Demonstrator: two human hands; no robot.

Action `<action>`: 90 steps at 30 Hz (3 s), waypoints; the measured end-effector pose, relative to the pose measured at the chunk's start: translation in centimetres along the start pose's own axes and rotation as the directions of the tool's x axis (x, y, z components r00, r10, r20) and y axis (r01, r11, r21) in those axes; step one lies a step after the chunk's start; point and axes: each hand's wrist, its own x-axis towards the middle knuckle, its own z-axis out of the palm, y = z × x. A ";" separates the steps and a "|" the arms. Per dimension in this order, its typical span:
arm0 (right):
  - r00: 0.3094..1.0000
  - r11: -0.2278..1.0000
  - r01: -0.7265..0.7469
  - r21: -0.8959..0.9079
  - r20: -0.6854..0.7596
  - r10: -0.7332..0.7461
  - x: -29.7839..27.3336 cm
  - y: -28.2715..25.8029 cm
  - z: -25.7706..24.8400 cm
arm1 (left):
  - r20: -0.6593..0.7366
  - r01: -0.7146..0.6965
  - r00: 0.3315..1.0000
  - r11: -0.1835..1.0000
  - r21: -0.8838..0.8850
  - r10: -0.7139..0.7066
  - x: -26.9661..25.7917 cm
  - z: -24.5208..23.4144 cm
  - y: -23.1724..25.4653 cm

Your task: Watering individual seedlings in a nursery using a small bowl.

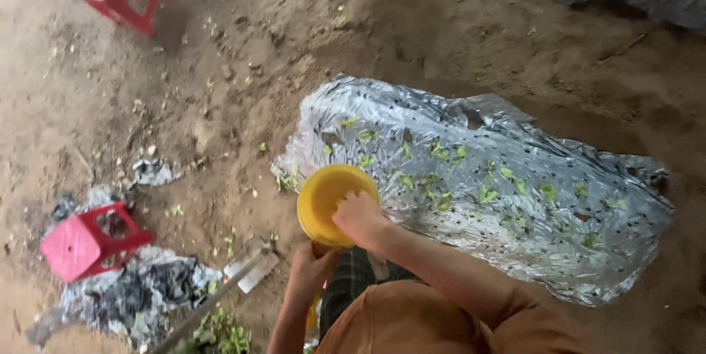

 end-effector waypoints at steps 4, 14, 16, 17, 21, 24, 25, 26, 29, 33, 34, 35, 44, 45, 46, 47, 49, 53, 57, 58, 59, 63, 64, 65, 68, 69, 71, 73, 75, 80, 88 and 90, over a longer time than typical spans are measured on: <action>0.988 1.000 0.021 0.009 -0.154 -0.019 0.2 0.8 0.1 | -0.055 0.218 0.975 0.972 0.093 -0.214 -0.2 -0.6 5.6; 0.488 0.977 0.214 0.010 -0.868 -0.098 1.8 0.4 -2.1 | 0.020 0.076 0.997 0.983 0.166 -0.080 3.1 -5.3 6.9; 0.687 0.987 0.138 0.080 -0.726 -0.037 2.0 0.3 -3.7 | -0.018 0.134 0.991 0.963 0.232 -0.134 3.1 -6.1 7.9; 0.565 0.956 0.251 0.149 -0.825 -0.020 0.2 -0.1 -6.5 | -0.046 0.154 0.988 0.961 0.230 -0.147 3.4 -6.8 7.6; 0.273 0.656 0.714 0.245 -0.960 0.062 -6.9 -0.4 -14.3 | -0.005 0.026 1.000 0.994 0.103 -0.026 3.4 -8.9 6.8; 0.157 -0.231 0.958 0.167 -0.986 -0.059 -8.0 2.5 -15.2 | -0.027 0.066 0.997 0.998 0.007 -0.065 3.7 -10.7 5.3; 0.158 -0.232 0.958 0.169 -0.985 -0.063 -5.4 3.5 -14.5 | -0.029 0.065 0.997 0.998 0.003 -0.065 3.9 -11.4 4.9; 0.462 0.058 0.885 0.462 -0.887 0.008 -2.8 4.4 -13.7 | -0.074 0.093 0.994 0.992 0.081 -0.087 4.0 -12.1 4.4; 0.675 0.552 0.503 0.665 -0.701 0.230 5.0 5.5 -8.5 | -0.175 0.191 0.970 0.974 0.125 -0.167 3.8 -13.9 4.1; 0.407 0.792 0.504 0.344 -0.904 0.134 1.3 4.0 -12.7 | -0.248 0.210 0.951 0.975 0.078 -0.185 3.6 -15.1 3.8; 0.409 0.791 0.504 0.347 -0.902 0.135 -1.1 3.7 -14.3 | -0.249 0.213 0.950 0.974 0.078 -0.188 3.6 -15.4 3.6; 0.377 0.604 0.733 0.311 -0.926 0.019 -3.7 3.4 -16.0 | -0.233 0.186 0.959 0.979 0.078 -0.164 3.6 -15.6 3.4; 0.502 0.913 0.275 0.302 -0.855 0.132 4.5 0.0 -10.9 | -0.165 0.136 0.979 0.988 0.069 -0.123 4.1 -13.7 3.5; 0.523 0.881 0.401 0.250 -0.853 0.004 3.9 -2.3 -11.7 | -0.144 0.106 0.985 0.992 0.069 -0.096 3.9 -13.3 3.5; 0.523 0.881 0.398 0.256 -0.852 0.011 5.6 -3.1 -10.2 | -0.140 0.108 0.985 0.991 0.074 -0.097 4.0 -13.0 3.5; 0.692 0.960 0.245 0.138 -0.718 -0.074 7.2 -3.9 -8.6 | -0.119 0.144 0.984 0.988 0.057 -0.136 4.1 -12.7 3.5; 0.835 0.994 0.107 -0.019 -0.540 -0.100 9.2 -4.5 -6.9 | -0.092 0.175 0.981 0.983 0.046 -0.170 4.2 -11.9 4.2; 0.985 0.998 -0.055 -0.032 -0.167 0.049 7.2 -4.1 -8.0 | -0.006 0.120 0.993 0.984 0.132 -0.120 4.2 -11.0 6.3; 0.785 0.926 0.167 0.338 -0.614 0.082 -0.7 -3.0 -14.3 | 0.057 0.000 0.998 0.991 0.136 -0.008 5.2 -10.9 5.9; 0.784 0.925 0.162 0.344 -0.614 0.091 -3.2 -2.5 -15.9 | 0.064 -0.001 0.998 0.990 0.142 -0.008 5.3 -11.2 6.0; 0.631 0.849 0.411 0.331 -0.776 -0.003 -5.6 -2.0 -17.5 | 0.028 0.038 0.999 0.984 0.174 -0.043 5.4 -11.4 6.0; 0.221 0.118 0.971 0.209 -0.971 -0.091 -10.4 1.2 -19.2 | 0.029 0.135 0.990 0.984 0.118 -0.139 6.0 -12.5 6.1; 0.221 0.124 0.970 0.209 -0.971 -0.087 -8.6 1.5 -19.8 | 0.035 0.132 0.990 0.984 0.121 -0.137 6.4 -12.9 5.5; 0.807 0.431 0.535 0.727 -0.590 -0.005 -6.8 1.9 -20.4 | 0.019 0.062 0.998 0.988 0.139 -0.066 6.9 -13.3 4.9; 0.881 0.672 0.093 0.735 -0.376 0.289 2.8 3.6 -12.2 | -0.033 0.049 0.998 0.989 0.139 -0.045 7.7 -14.8 3.2; 0.632 0.770 0.315 0.555 -0.728 0.265 5.9 4.4 -7.7 | -0.066 0.103 0.993 0.988 0.116 -0.096 8.2 -15.4 2.8; 0.564 0.761 0.435 0.482 -0.804 0.187 0.7 3.5 -12.2 | -0.126 0.161 0.981 0.979 0.123 -0.145 8.2 -15.7 3.3; 0.486 0.730 0.544 0.414 -0.865 0.127 -4.2 2.2 -15.4 | -0.185 0.232 0.961 0.963 0.138 -0.204 7.9 -16.6 2.6; 0.499 0.174 0.859 0.481 -0.864 -0.070 -9.4 1.5 -18.1 | -0.143 0.202 0.972 0.975 0.091 -0.188 8.5 -17.2 1.7; 0.870 0.354 0.409 0.841 -0.477 0.127 -0.3 5.4 -9.1 | -0.126 0.229 0.968 0.968 0.105 -0.215 8.0 -16.4 3.0; 0.776 0.919 0.154 0.363 -0.621 0.115 6.5 -1.7 -8.0 | 0.014 0.155 0.988 0.985 0.079 -0.156 6.5 -12.8 4.9; 0.991 0.999 -0.025 0.042 -0.133 0.031 8.7 -2.1 -7.1 | 0.014 0.192 0.980 0.966 0.174 -0.197 5.7 -11.5 6.6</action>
